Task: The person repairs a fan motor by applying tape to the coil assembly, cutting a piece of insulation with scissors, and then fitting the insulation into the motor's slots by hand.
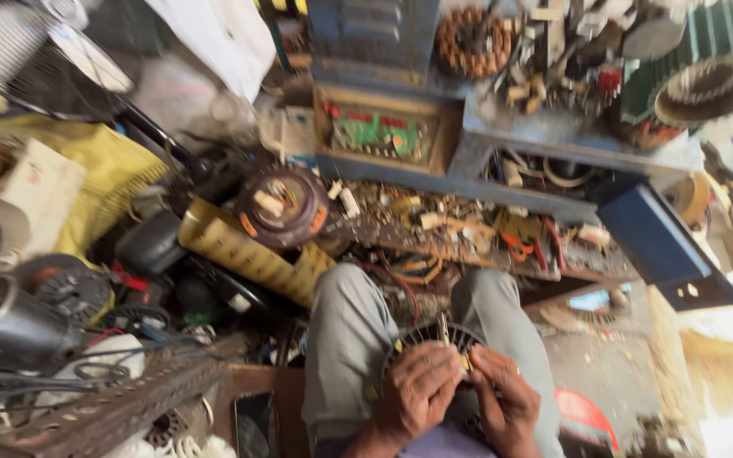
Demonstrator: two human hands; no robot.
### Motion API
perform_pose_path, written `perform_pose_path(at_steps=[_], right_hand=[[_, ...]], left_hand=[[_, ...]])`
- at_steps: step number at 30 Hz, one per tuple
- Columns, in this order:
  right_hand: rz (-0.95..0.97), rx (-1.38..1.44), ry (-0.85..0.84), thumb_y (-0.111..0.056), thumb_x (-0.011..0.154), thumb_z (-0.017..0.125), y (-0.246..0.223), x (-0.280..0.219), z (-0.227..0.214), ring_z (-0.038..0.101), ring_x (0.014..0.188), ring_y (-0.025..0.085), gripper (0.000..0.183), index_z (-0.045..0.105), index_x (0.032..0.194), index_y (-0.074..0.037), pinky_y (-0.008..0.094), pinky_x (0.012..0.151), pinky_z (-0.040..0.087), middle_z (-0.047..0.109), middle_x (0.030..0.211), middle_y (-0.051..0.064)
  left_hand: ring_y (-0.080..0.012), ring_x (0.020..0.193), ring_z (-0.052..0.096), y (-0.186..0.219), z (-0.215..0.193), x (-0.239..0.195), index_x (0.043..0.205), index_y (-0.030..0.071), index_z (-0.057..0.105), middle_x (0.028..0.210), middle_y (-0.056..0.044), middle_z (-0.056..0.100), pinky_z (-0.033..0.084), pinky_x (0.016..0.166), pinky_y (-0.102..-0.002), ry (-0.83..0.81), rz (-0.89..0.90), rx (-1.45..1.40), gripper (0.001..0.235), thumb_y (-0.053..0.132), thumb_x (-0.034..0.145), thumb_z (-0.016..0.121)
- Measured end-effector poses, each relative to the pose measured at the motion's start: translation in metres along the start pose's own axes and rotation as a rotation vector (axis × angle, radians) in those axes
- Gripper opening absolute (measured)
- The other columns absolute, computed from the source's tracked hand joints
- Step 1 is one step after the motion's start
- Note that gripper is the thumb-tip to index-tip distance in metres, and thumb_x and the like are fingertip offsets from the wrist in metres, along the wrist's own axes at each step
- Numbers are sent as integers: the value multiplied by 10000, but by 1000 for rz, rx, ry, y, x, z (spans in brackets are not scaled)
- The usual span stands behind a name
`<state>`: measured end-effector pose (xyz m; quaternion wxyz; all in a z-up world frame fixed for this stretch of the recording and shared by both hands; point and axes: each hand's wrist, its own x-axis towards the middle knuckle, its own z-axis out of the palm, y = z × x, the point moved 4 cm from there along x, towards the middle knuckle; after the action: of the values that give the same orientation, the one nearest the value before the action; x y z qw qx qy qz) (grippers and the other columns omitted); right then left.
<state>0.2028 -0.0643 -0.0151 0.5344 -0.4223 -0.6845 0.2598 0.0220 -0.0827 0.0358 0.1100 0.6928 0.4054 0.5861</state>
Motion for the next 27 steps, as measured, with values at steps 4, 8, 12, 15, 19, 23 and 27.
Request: perform_pose_path(at_steps=[4, 8, 12, 15, 19, 23, 27], right_hand=[[47, 68, 39, 57, 867, 707, 13, -7, 1, 708, 1173, 290, 266, 749, 1127, 14, 375, 1064, 518, 768, 1127, 166], [114, 68, -28, 38, 828, 741, 19, -5, -6, 693, 1203, 315, 291, 762, 1118, 19, 416, 1084, 500, 782, 1118, 162], [124, 31, -62, 43, 831, 743, 17, 1, -7, 682, 1235, 326, 297, 767, 1124, 6, 422, 1076, 508, 782, 1145, 151], [101, 32, -250, -134, 939, 680, 5, 10, -16, 575, 1357, 349, 313, 735, 1216, 0, 471, 1170, 388, 701, 1312, 192], [161, 69, -428, -294, 1050, 550, 15, 57, -25, 488, 1456, 347, 393, 690, 1270, 0, 477, 1233, 324, 660, 1389, 162], [210, 175, -773, -252, 1078, 524, 27, 110, 3, 569, 1378, 283, 364, 693, 1288, -8, 429, 1196, 385, 675, 1390, 141], [676, 387, -1297, -187, 1027, 573, 39, 115, 32, 626, 838, 173, 345, 717, 1305, -41, 326, 739, 523, 751, 1151, 99]], left_hand=[[-330, 1065, 729, -1, 2, -5, 1108, -16, 712, 1146, -165, 742, 592, 940, -434, 17, 9, 8, 179, 58, 956, 768], [-325, 1062, 731, -3, 1, -3, 1123, -4, 723, 1139, -161, 741, 585, 935, -432, -25, 5, 6, 195, 50, 941, 766], [-329, 1046, 726, -4, 0, 3, 1090, -6, 713, 1124, -152, 746, 588, 929, -435, -30, -3, -12, 178, 46, 931, 776], [-354, 1051, 706, 1, -3, 5, 1056, -22, 694, 1096, -166, 716, 584, 953, -472, -63, 86, -34, 172, 7, 899, 759], [-361, 1089, 701, -9, -3, 3, 1101, -24, 695, 1149, -161, 712, 583, 978, -478, -127, 55, -3, 199, -7, 907, 733], [-382, 1109, 691, -2, -7, 6, 1181, -14, 701, 1204, -162, 717, 561, 957, -458, -177, -72, 70, 291, 34, 898, 747], [-347, 1100, 692, -2, -23, 10, 1184, -14, 682, 1229, -208, 690, 559, 937, -447, -151, -136, 56, 306, 60, 894, 744]])
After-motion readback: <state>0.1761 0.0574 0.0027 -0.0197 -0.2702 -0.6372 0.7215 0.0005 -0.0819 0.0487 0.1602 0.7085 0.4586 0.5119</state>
